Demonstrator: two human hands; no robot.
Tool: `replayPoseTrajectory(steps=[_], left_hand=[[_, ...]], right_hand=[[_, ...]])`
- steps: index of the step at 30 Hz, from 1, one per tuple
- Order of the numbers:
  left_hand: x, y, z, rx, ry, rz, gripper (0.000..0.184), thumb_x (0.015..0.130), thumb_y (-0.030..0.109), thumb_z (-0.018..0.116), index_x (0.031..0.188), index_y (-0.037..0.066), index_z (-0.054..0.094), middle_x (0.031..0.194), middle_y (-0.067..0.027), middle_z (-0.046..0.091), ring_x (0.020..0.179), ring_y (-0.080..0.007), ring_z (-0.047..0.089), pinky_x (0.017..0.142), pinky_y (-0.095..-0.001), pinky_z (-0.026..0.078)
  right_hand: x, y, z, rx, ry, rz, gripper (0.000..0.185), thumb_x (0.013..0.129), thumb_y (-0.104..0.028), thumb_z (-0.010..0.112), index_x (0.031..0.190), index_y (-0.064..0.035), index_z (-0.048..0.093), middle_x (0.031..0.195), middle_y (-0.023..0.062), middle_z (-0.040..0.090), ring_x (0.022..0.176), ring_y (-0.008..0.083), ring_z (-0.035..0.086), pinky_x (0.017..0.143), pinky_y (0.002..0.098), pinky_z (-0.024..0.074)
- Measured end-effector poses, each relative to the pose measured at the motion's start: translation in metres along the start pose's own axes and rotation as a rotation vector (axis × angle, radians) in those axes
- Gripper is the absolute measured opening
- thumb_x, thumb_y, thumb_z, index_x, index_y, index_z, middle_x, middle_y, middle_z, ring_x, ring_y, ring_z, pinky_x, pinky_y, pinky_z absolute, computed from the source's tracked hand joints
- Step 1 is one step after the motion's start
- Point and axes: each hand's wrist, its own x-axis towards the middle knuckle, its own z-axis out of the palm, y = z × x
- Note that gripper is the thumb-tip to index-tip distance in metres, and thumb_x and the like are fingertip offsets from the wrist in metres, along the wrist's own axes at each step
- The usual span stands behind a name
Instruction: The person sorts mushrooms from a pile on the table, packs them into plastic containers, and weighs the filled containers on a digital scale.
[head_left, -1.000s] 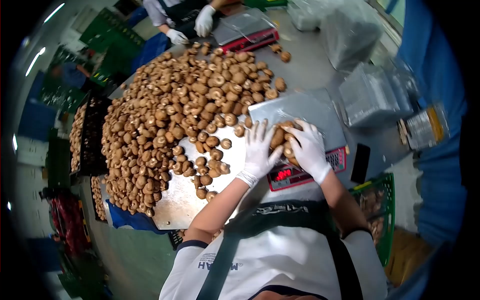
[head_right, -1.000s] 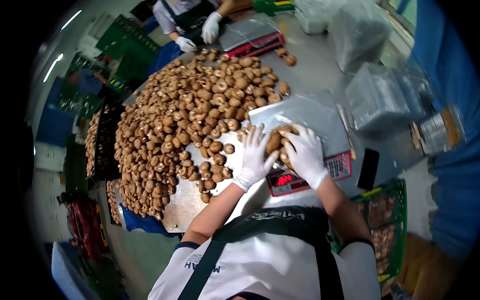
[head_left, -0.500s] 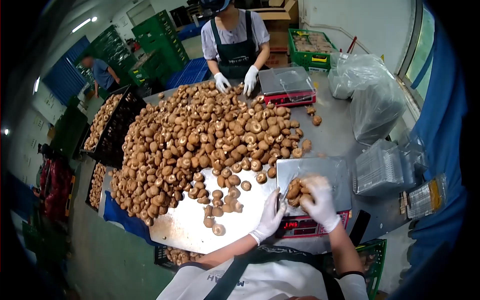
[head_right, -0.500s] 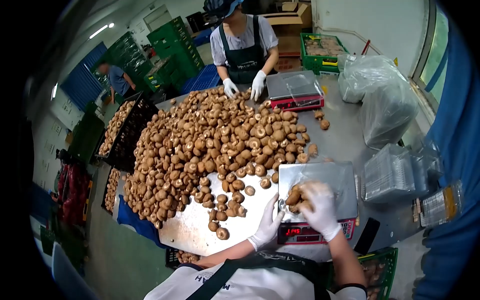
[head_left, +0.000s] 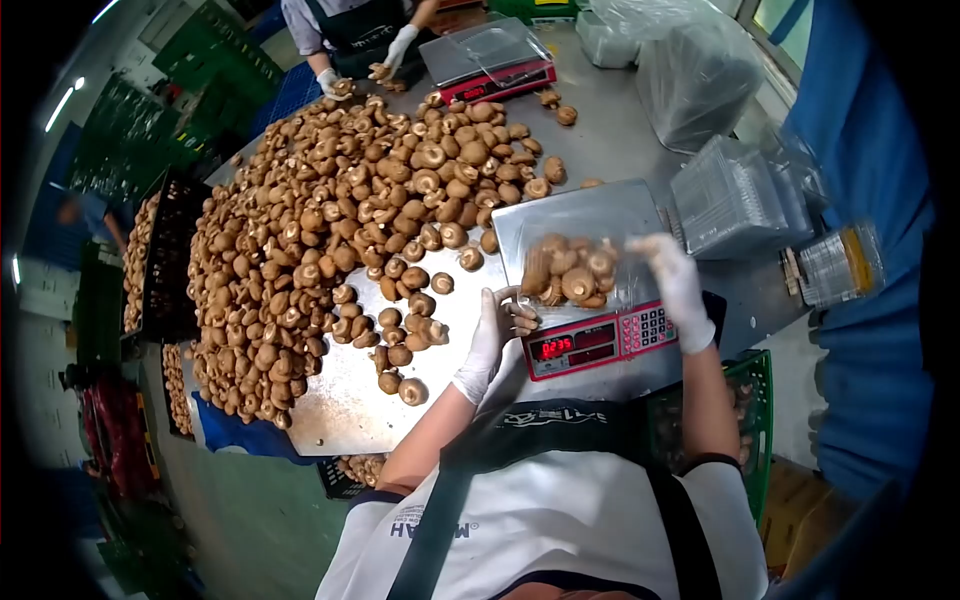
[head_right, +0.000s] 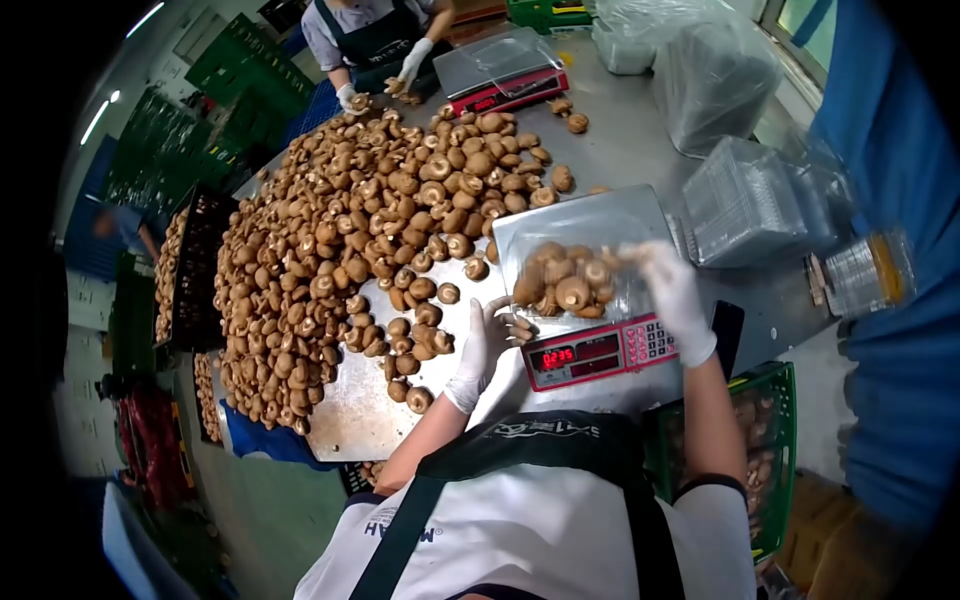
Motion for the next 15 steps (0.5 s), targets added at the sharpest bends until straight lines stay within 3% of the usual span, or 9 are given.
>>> replayPoseTrajectory(steps=[1,3,5,6,9,10,11,13,15], left_hand=[[-0.002,0.000,0.001,-0.004,0.046,-0.022,0.081,0.097,0.071,0.018,0.134,0.004,0.043,0.090,-0.0089,0.061,0.083,-0.0195,0.063,0.083,-0.0353,0.048],[-0.001,-0.006,-0.001,-0.041,0.058,-0.012,0.062,0.102,0.061,0.031,0.126,0.006,0.048,0.089,-0.0070,0.060,0.081,-0.0176,0.062,0.083,-0.0367,0.049],[-0.007,0.004,0.012,0.136,0.090,0.058,0.038,0.104,0.043,0.045,0.118,0.008,0.051,0.087,-0.0037,0.058,0.079,-0.0146,0.059,0.084,-0.0386,0.050],[-0.007,0.006,0.013,0.067,0.081,0.045,0.034,0.100,0.026,0.055,0.127,0.006,0.050,0.101,-0.0063,0.059,0.090,-0.0152,0.057,0.091,-0.0390,0.049],[-0.017,0.012,0.029,0.574,0.335,0.563,0.044,0.096,0.016,0.056,0.138,0.006,0.045,0.117,-0.0102,0.053,0.103,-0.0182,0.055,0.090,-0.0324,0.047],[-0.014,0.016,0.023,0.626,0.290,0.653,0.058,0.091,0.013,0.057,0.146,0.005,0.038,0.131,-0.0148,0.045,0.118,-0.0249,0.050,0.101,-0.0368,0.042],[-0.011,0.024,0.019,0.673,0.227,0.767,0.058,0.090,0.018,0.059,0.144,0.004,0.041,0.140,-0.0188,0.042,0.129,-0.0307,0.045,0.109,-0.0418,0.036],[-0.008,0.058,0.023,0.942,0.123,0.906,0.057,0.090,0.024,0.060,0.141,0.003,0.044,0.143,-0.0200,0.041,0.135,-0.0340,0.040,0.113,-0.0444,0.031],[0.009,0.081,0.028,0.871,-0.010,0.884,0.055,0.090,0.028,0.060,0.138,0.003,0.048,0.143,-0.0201,0.044,0.136,-0.0354,0.038,0.114,-0.0448,0.028]], right_hand=[[-0.020,0.007,0.008,-0.203,-0.063,-0.076,0.020,0.093,-0.010,0.057,0.107,-0.0030,0.070,0.125,0.0155,0.060,0.123,0.0296,0.053,0.105,0.0378,0.0401],[-0.049,0.005,0.040,-0.200,0.110,-0.042,0.035,0.086,0.001,0.059,0.120,-0.0032,0.064,0.129,0.0168,0.055,0.125,0.0308,0.050,0.107,0.0381,0.0390],[-0.062,0.007,0.055,-0.149,0.221,-0.004,0.043,0.086,0.004,0.058,0.128,-0.0026,0.058,0.134,0.0166,0.052,0.128,0.0301,0.048,0.108,0.0374,0.0382],[-0.065,0.012,0.061,-0.165,0.259,0.022,0.051,0.088,0.006,0.057,0.137,-0.0026,0.048,0.140,0.0137,0.047,0.125,0.0234,0.050,0.102,0.0334,0.0429],[-0.074,0.012,0.084,0.002,0.530,0.142,0.052,0.089,0.006,0.055,0.140,-0.0016,0.044,0.138,0.0127,0.048,0.122,0.0221,0.050,0.101,0.0335,0.0432],[-0.075,0.010,0.089,0.057,0.595,0.110,0.046,0.090,0.005,0.054,0.135,-0.0009,0.045,0.132,0.0113,0.050,0.115,0.0197,0.052,0.097,0.0329,0.0442],[-0.079,0.012,0.092,0.036,0.603,0.034,0.042,0.089,0.006,0.055,0.129,-0.0003,0.049,0.126,0.0120,0.053,0.112,0.0212,0.053,0.095,0.0336,0.0444],[-0.088,0.015,0.099,-0.007,0.602,-0.112,0.033,0.085,0.006,0.058,0.118,0.0008,0.056,0.114,0.0136,0.057,0.107,0.0243,0.056,0.092,0.0352,0.0450],[-0.071,-0.024,0.101,-0.176,0.366,-0.340,0.030,0.081,0.008,0.061,0.109,-0.0028,0.062,0.100,0.0121,0.060,0.096,0.0274,0.058,0.085,0.0354,0.0467]])
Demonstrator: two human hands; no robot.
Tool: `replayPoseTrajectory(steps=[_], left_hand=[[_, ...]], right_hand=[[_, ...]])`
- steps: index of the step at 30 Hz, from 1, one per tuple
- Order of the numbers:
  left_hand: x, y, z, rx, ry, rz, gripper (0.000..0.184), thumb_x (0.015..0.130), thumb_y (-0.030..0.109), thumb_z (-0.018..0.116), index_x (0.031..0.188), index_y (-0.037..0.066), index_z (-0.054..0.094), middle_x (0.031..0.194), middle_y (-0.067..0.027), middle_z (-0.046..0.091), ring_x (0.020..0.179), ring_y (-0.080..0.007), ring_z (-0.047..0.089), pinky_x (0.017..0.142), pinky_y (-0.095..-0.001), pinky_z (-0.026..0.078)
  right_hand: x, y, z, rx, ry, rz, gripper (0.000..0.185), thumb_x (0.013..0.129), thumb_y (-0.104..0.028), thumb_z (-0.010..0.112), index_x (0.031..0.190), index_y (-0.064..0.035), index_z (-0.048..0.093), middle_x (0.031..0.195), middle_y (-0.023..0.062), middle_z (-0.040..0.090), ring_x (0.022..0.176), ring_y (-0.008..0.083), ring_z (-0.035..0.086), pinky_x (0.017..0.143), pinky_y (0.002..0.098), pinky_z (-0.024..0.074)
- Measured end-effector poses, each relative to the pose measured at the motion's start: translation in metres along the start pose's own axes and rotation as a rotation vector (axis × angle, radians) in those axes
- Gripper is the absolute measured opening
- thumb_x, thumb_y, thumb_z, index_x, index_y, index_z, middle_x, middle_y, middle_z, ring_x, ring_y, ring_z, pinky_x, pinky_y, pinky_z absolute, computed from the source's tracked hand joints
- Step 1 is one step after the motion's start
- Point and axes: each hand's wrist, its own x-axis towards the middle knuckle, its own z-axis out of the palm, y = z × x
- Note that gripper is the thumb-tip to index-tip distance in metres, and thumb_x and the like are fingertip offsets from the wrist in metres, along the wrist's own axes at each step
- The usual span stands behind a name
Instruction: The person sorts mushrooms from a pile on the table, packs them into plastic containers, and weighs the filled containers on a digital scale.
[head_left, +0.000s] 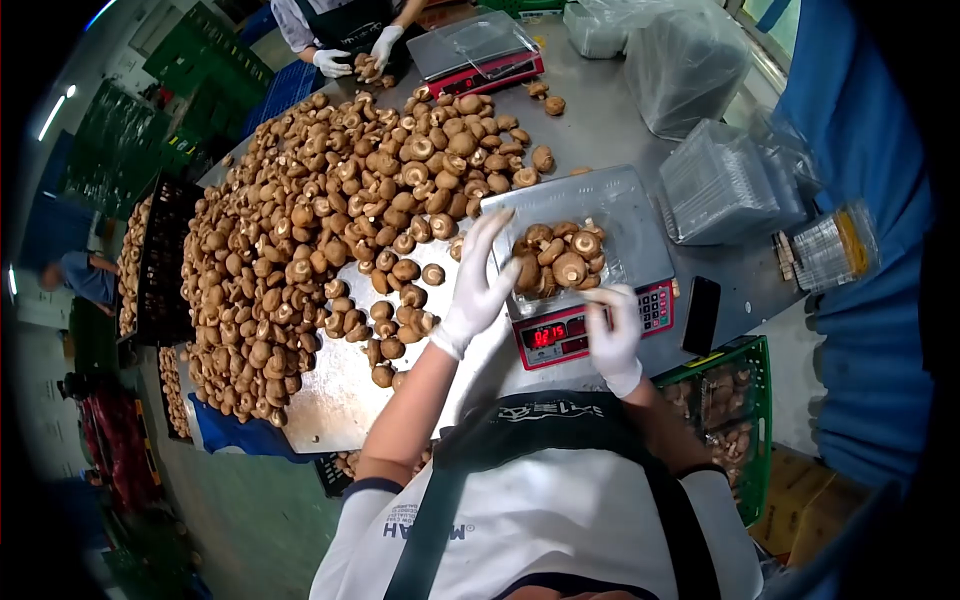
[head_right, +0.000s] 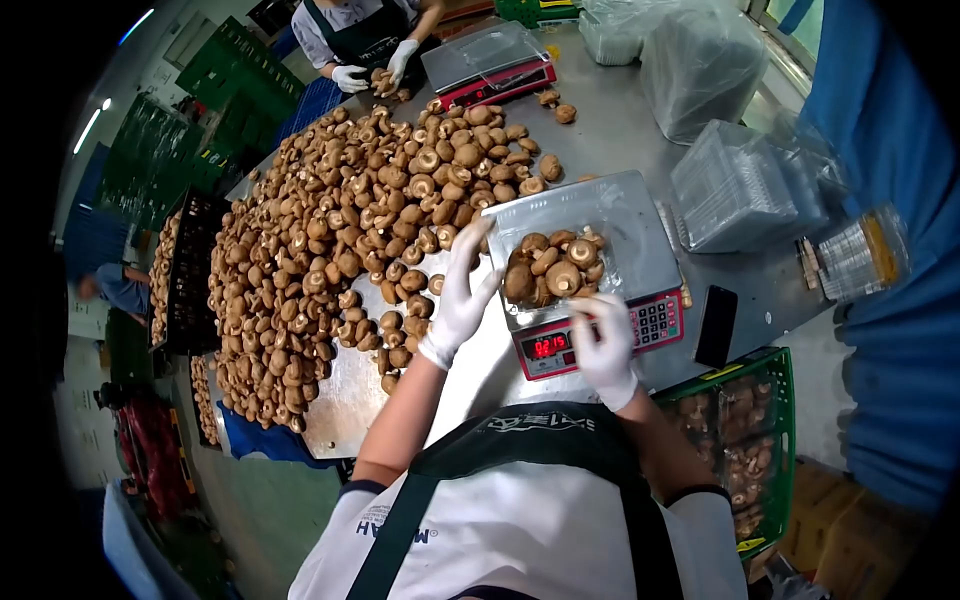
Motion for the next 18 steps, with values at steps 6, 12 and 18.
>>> replayPoseTrajectory(steps=[6,12,18], left_hand=[[0.063,-0.020,0.004,-0.253,0.127,-0.167,0.024,0.094,0.010,0.059,0.115,-0.001,0.059,0.114,-0.0125,0.061,0.108,-0.0231,0.059,0.096,-0.0332,0.046],[0.064,-0.030,0.007,-0.316,0.171,-0.215,0.018,0.096,0.012,0.059,0.110,0.000,0.060,0.104,-0.0077,0.063,0.099,-0.0152,0.059,0.088,-0.0292,0.048],[0.066,-0.028,0.008,-0.306,0.192,-0.258,0.011,0.099,0.009,0.057,0.106,0.001,0.059,0.092,0.0002,0.059,0.081,-0.0067,0.051,0.072,-0.0212,0.044]], right_hand=[[0.070,-0.001,0.057,-0.355,-0.517,-0.340,0.016,0.078,-0.015,0.066,0.093,-0.0101,0.067,0.102,0.0065,0.062,0.105,0.0272,0.055,0.090,0.0426,0.0423],[0.095,0.011,0.046,-0.138,-0.490,-0.214,0.015,0.081,-0.019,0.067,0.093,-0.0114,0.071,0.093,0.0042,0.065,0.095,0.0252,0.058,0.085,0.0391,0.0450],[0.085,0.023,0.053,-0.330,-0.600,-0.313,0.020,0.080,-0.028,0.070,0.094,-0.0135,0.071,0.093,0.0024,0.064,0.092,0.0230,0.057,0.087,0.0385,0.0405]])
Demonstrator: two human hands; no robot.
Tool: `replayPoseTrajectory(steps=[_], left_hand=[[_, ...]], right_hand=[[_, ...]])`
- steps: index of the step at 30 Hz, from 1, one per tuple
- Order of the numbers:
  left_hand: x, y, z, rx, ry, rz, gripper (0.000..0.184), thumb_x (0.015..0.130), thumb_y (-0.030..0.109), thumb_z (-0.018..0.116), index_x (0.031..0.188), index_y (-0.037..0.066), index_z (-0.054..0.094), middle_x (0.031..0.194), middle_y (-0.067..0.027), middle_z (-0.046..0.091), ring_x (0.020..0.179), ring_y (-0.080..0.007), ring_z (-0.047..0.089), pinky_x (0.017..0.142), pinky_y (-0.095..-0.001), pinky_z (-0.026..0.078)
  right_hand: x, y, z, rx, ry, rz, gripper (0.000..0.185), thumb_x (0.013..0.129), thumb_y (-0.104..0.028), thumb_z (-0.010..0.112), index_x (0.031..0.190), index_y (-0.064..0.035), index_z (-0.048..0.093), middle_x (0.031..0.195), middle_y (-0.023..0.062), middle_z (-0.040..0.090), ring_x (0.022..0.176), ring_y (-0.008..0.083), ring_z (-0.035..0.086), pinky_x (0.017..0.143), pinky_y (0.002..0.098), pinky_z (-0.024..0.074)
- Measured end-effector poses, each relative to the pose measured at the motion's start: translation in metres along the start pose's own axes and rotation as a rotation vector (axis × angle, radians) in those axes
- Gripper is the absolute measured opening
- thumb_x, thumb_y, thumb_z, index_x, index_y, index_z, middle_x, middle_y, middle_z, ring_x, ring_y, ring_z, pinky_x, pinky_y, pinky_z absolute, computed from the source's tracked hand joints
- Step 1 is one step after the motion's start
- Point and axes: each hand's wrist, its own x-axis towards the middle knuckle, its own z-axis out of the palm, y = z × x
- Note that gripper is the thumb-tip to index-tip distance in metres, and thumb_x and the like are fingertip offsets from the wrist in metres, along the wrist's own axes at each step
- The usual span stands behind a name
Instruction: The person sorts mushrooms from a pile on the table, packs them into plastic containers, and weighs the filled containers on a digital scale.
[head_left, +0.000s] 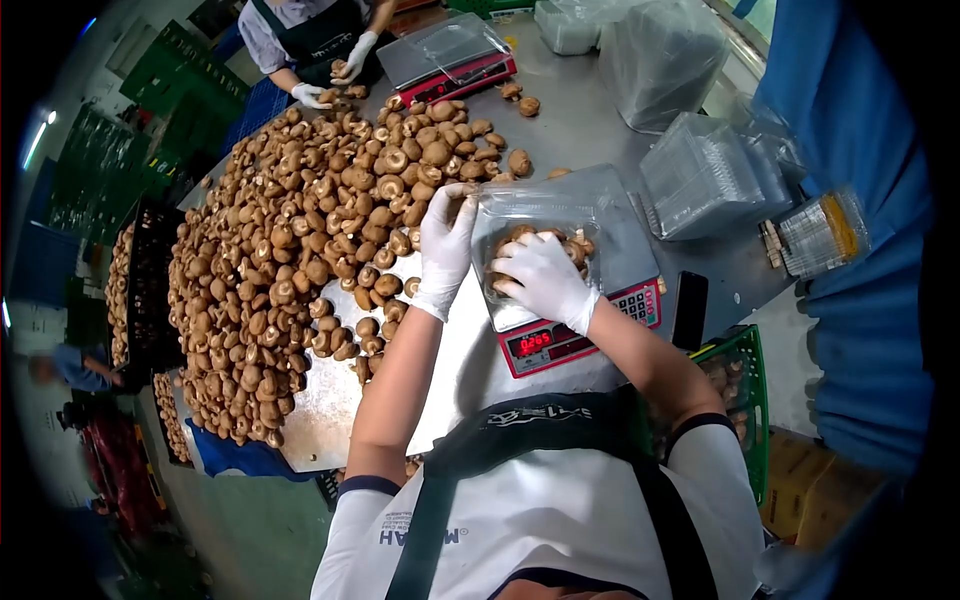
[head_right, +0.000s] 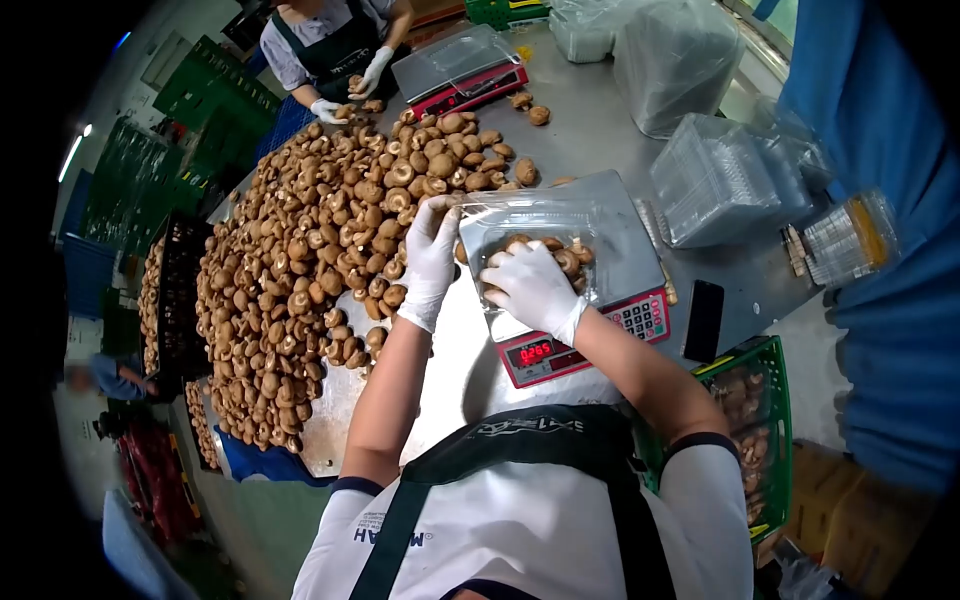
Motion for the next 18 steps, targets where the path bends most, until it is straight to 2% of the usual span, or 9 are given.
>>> replayPoseTrajectory(steps=[5,8,9,12,13,14,15,16,18], left_hand=[[-0.002,0.000,0.001,-0.006,0.013,0.007,0.009,0.099,0.008,0.057,0.105,0.002,0.058,0.091,0.0010,0.058,0.079,-0.0063,0.050,0.070,-0.0206,0.042],[-0.006,0.001,-0.002,-0.010,0.017,-0.031,0.011,0.099,0.009,0.057,0.105,0.001,0.058,0.094,-0.0012,0.060,0.084,-0.0085,0.053,0.075,-0.0224,0.044],[-0.009,0.001,-0.003,-0.018,0.014,-0.053,0.013,0.098,0.011,0.057,0.106,0.000,0.058,0.096,-0.0032,0.062,0.088,-0.0104,0.055,0.079,-0.0241,0.046],[-0.021,-0.002,-0.005,-0.070,-0.013,0.031,0.012,0.098,0.010,0.056,0.104,0.000,0.059,0.106,-0.0066,0.063,0.098,-0.0141,0.058,0.087,-0.0270,0.046],[-0.030,-0.001,-0.008,-0.046,-0.034,0.020,0.011,0.097,0.010,0.056,0.102,0.001,0.059,0.109,-0.0077,0.062,0.101,-0.0160,0.057,0.090,-0.0288,0.046],[-0.039,0.001,-0.011,-0.015,-0.061,0.026,0.009,0.095,0.010,0.057,0.100,0.002,0.059,0.112,-0.0094,0.061,0.105,-0.0190,0.057,0.093,-0.0312,0.044],[-0.049,0.002,-0.014,0.016,-0.087,0.032,0.008,0.094,0.010,0.058,0.098,0.003,0.059,0.115,-0.0111,0.060,0.110,-0.0221,0.056,0.097,-0.0335,0.043],[-0.058,-0.005,-0.020,0.156,-0.121,0.180,0.010,0.091,0.011,0.062,0.095,0.004,0.058,0.114,-0.0124,0.060,0.110,-0.0242,0.056,0.098,-0.0337,0.042],[-0.084,-0.026,-0.024,0.374,-0.088,0.213,0.016,0.086,0.012,0.069,0.093,0.004,0.057,0.107,-0.0122,0.059,0.106,-0.0254,0.055,0.097,-0.0344,0.042]], right_hand=[[-0.004,0.004,0.000,-0.021,-0.056,-0.033,0.026,0.084,-0.030,0.067,0.103,-0.0142,0.071,0.103,0.0045,0.063,0.102,0.0242,0.056,0.100,0.0409,0.0381],[-0.006,0.006,0.007,-0.053,-0.061,-0.066,0.024,0.085,-0.029,0.065,0.104,-0.0155,0.071,0.101,0.0041,0.063,0.102,0.0245,0.056,0.101,0.0415,0.0377],[-0.004,0.004,0.004,-0.045,-0.141,-0.035,0.025,0.085,-0.027,0.065,0.106,-0.0157,0.070,0.109,0.0055,0.063,0.109,0.0260,0.055,0.104,0.0437,0.0361],[-0.009,0.001,-0.010,-0.025,0.039,-0.096,0.029,0.085,-0.026,0.066,0.112,-0.0153,0.068,0.121,0.0070,0.061,0.119,0.0275,0.052,0.108,0.0469,0.0329],[-0.014,-0.005,-0.023,0.087,0.065,-0.028,0.034,0.085,-0.026,0.067,0.117,-0.0155,0.067,0.130,0.0078,0.058,0.125,0.0284,0.048,0.111,0.0491,0.0299],[-0.026,-0.010,-0.031,0.129,0.152,0.024,0.036,0.083,-0.023,0.070,0.117,-0.0148,0.067,0.127,0.0064,0.060,0.122,0.0283,0.050,0.111,0.0485,0.0303],[-0.043,-0.012,-0.039,0.177,0.233,0.057,0.033,0.080,-0.014,0.072,0.112,-0.0109,0.069,0.120,0.0069,0.064,0.115,0.0285,0.055,0.107,0.0467,0.0362],[-0.065,-0.014,-0.039,0.244,0.325,0.126,0.022,0.078,-0.003,0.069,0.100,-0.0062,0.071,0.106,0.0082,0.068,0.105,0.0285,0.060,0.098,0.0437,0.0433],[-0.112,-0.015,-0.037,0.347,0.421,0.270,0.011,0.079,0.004,0.060,0.079,-0.0026,0.068,0.089,0.0116,0.067,0.091,0.0277,0.062,0.087,0.0398,0.0462]])
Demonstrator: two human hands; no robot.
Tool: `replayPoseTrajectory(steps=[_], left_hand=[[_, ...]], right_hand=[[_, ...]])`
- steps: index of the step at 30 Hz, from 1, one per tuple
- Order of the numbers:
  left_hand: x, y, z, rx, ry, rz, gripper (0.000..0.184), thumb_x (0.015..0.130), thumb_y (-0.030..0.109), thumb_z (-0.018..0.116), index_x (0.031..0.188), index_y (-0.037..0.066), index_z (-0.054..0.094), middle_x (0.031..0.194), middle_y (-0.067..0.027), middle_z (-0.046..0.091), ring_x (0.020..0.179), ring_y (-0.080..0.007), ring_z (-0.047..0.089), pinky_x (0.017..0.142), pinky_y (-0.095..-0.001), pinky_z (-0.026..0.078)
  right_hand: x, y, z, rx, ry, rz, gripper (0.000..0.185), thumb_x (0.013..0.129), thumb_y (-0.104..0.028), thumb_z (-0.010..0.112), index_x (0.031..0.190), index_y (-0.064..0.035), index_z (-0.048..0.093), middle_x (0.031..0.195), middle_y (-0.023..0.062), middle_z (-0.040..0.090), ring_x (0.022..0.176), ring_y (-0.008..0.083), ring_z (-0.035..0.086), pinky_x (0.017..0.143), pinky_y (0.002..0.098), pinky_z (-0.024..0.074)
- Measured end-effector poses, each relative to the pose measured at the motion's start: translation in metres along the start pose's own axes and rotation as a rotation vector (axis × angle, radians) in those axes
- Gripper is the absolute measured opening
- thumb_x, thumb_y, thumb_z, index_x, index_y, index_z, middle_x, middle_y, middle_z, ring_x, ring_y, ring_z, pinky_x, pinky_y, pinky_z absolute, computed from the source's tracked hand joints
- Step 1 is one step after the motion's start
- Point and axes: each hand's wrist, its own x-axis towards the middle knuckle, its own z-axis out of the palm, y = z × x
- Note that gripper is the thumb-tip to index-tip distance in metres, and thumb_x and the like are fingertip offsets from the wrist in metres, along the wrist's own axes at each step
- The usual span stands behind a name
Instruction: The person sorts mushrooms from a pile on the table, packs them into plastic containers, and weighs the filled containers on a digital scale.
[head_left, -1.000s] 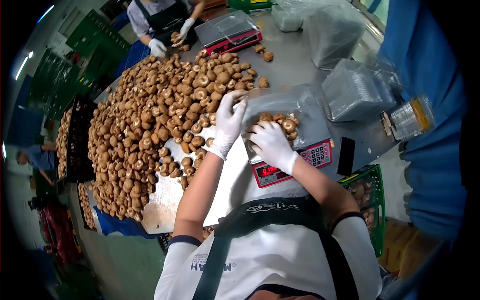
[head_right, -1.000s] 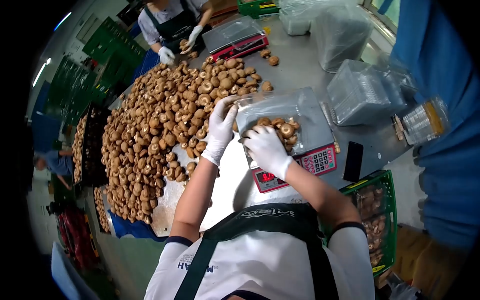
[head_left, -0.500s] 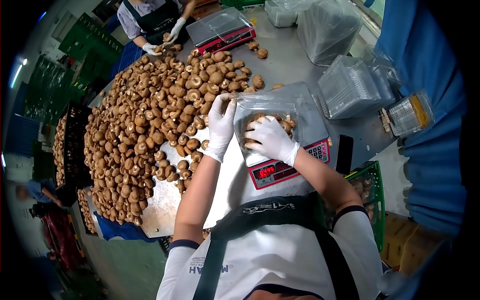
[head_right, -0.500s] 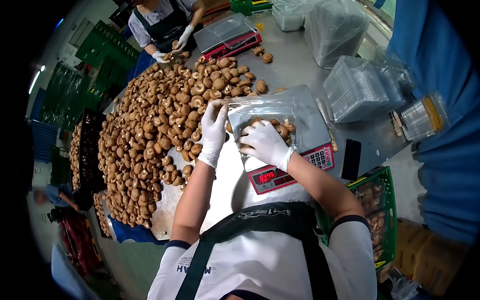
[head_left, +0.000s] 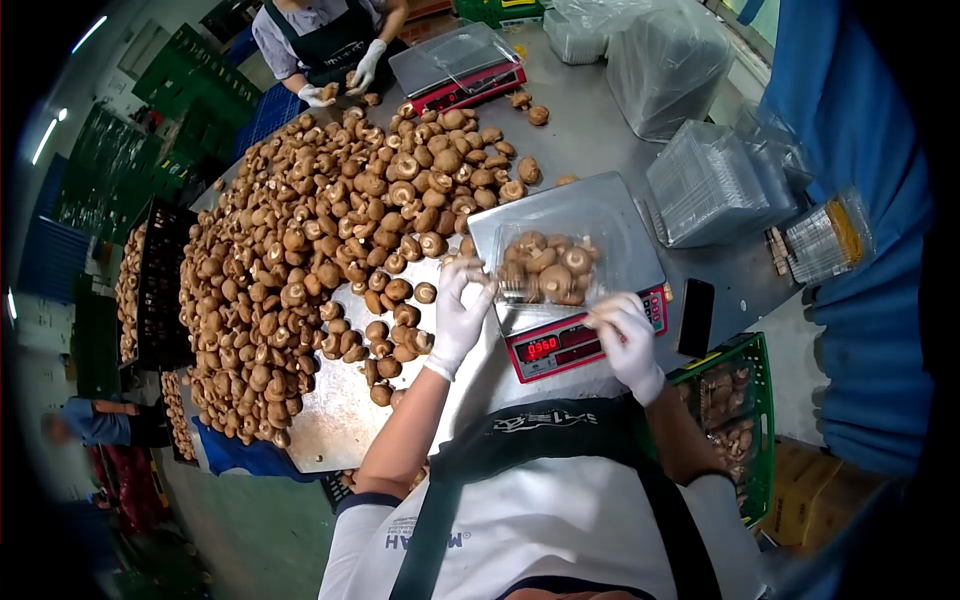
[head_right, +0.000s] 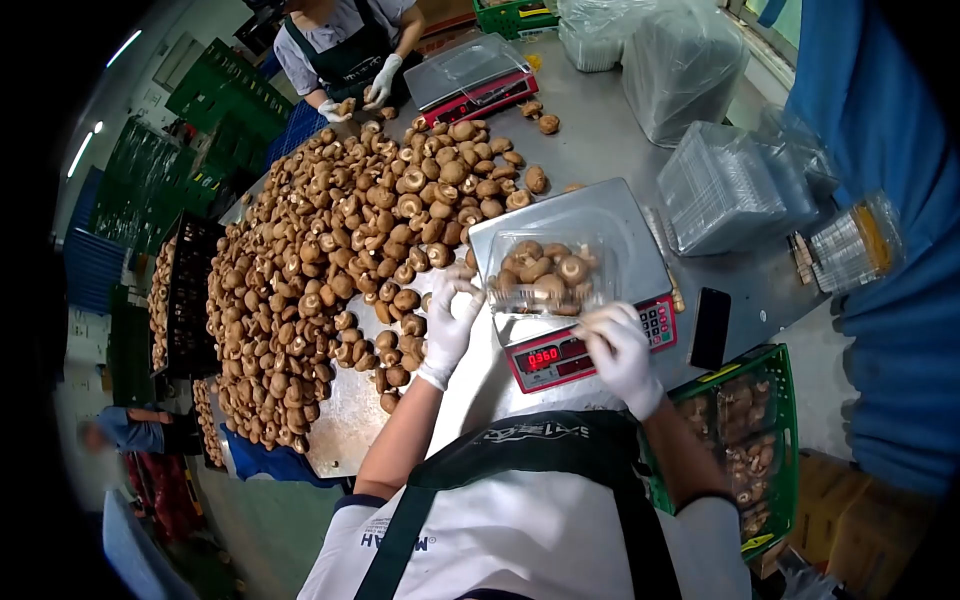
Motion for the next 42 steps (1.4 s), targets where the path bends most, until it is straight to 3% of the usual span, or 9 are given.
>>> replayPoseTrajectory(steps=[5,10,14,18,19,24,31,38,42], left_hand=[[-0.039,-0.018,0.019,-0.571,0.033,-0.668,0.023,0.091,0.012,0.069,0.102,0.005,0.051,0.087,-0.0021,0.057,0.080,-0.0102,0.054,0.076,-0.0242,0.046],[-0.019,0.001,0.019,-0.811,-0.120,-0.867,0.015,0.099,0.021,0.054,0.104,0.006,0.050,0.079,-0.0028,0.058,0.065,-0.0129,0.057,0.063,-0.0269,0.049],[0.002,0.013,0.006,-0.588,-0.150,-0.812,0.026,0.099,0.033,0.057,0.094,0.007,0.054,0.075,0.0001,0.056,0.062,-0.0087,0.052,0.058,-0.0238,0.044],[0.003,0.003,0.010,-0.123,0.113,-0.446,0.034,0.100,0.034,0.054,0.100,0.000,0.057,0.094,-0.0107,0.060,0.089,-0.0201,0.058,0.081,-0.0319,0.047],[0.004,0.002,0.010,-0.137,0.165,-0.377,0.028,0.098,0.027,0.058,0.105,0.000,0.059,0.105,-0.0148,0.059,0.103,-0.0266,0.056,0.093,-0.0372,0.043],[0.008,0.007,0.025,0.048,-0.074,0.024,0.032,0.082,0.013,0.067,0.112,0.004,0.060,0.111,-0.0160,0.059,0.108,-0.0353,0.054,0.098,-0.0417,0.041],[0.009,0.004,0.025,0.138,-0.066,-0.037,0.037,0.079,0.010,0.068,0.114,0.005,0.059,0.109,-0.0151,0.057,0.107,-0.0356,0.052,0.096,-0.0413,0.041],[0.003,-0.011,0.030,0.000,0.022,-0.083,0.040,0.077,0.012,0.070,0.114,0.005,0.057,0.107,-0.0158,0.055,0.105,-0.0347,0.050,0.095,-0.0408,0.041],[0.004,-0.004,0.033,0.235,-0.013,0.076,0.039,0.079,0.015,0.071,0.116,0.008,0.060,0.115,-0.0141,0.061,0.120,-0.0334,0.049,0.106,-0.0496,0.034]], right_hand=[[-0.031,0.023,0.003,0.286,0.268,0.740,0.028,0.099,-0.011,0.055,0.125,-0.0011,0.051,0.097,0.0063,0.060,0.087,0.0107,0.057,0.077,0.0246,0.0477],[0.001,0.031,0.022,0.370,0.155,0.879,0.028,0.100,-0.019,0.055,0.122,-0.0004,0.054,0.080,0.0020,0.059,0.071,0.0100,0.055,0.066,0.0249,0.0466],[0.028,0.023,0.005,0.345,0.132,0.934,0.029,0.103,-0.025,0.052,0.114,0.0008,0.057,0.078,0.0006,0.058,0.066,0.0074,0.050,0.062,0.0219,0.0433],[0.026,0.030,0.015,0.128,0.465,0.540,0.015,0.100,-0.015,0.058,0.105,-0.0011,0.061,0.076,-0.0005,0.057,0.065,0.0059,0.048,0.061,0.0228,0.0428],[0.027,0.017,0.008,0.103,0.377,0.553,0.010,0.098,-0.010,0.060,0.104,-0.0016,0.062,0.079,0.0011,0.060,0.070,0.0060,0.053,0.063,0.0239,0.0440],[0.073,-0.005,0.033,-0.190,-0.260,-0.267,0.016,0.082,-0.009,0.065,0.096,-0.0072,0.071,0.096,0.0064,0.069,0.094,0.0273,0.062,0.084,0.0394,0.0459],[0.107,0.014,0.051,-0.818,-0.665,-0.445,0.018,0.080,-0.013,0.060,0.092,-0.0161,0.073,0.087,0.0025,0.063,0.089,0.0228,0.059,0.076,0.0361,0.0453],[0.119,0.036,0.029,-0.370,-0.637,-0.470,0.022,0.079,-0.021,0.069,0.099,-0.0140,0.073,0.087,0.0056,0.059,0.090,0.0260,0.057,0.084,0.0390,0.0457],[0.124,0.030,0.007,-0.072,-0.574,-0.182,0.027,0.081,-0.014,0.068,0.106,-0.0038,0.068,0.106,0.0119,0.064,0.104,0.0324,0.058,0.097,0.0402,0.0442]])
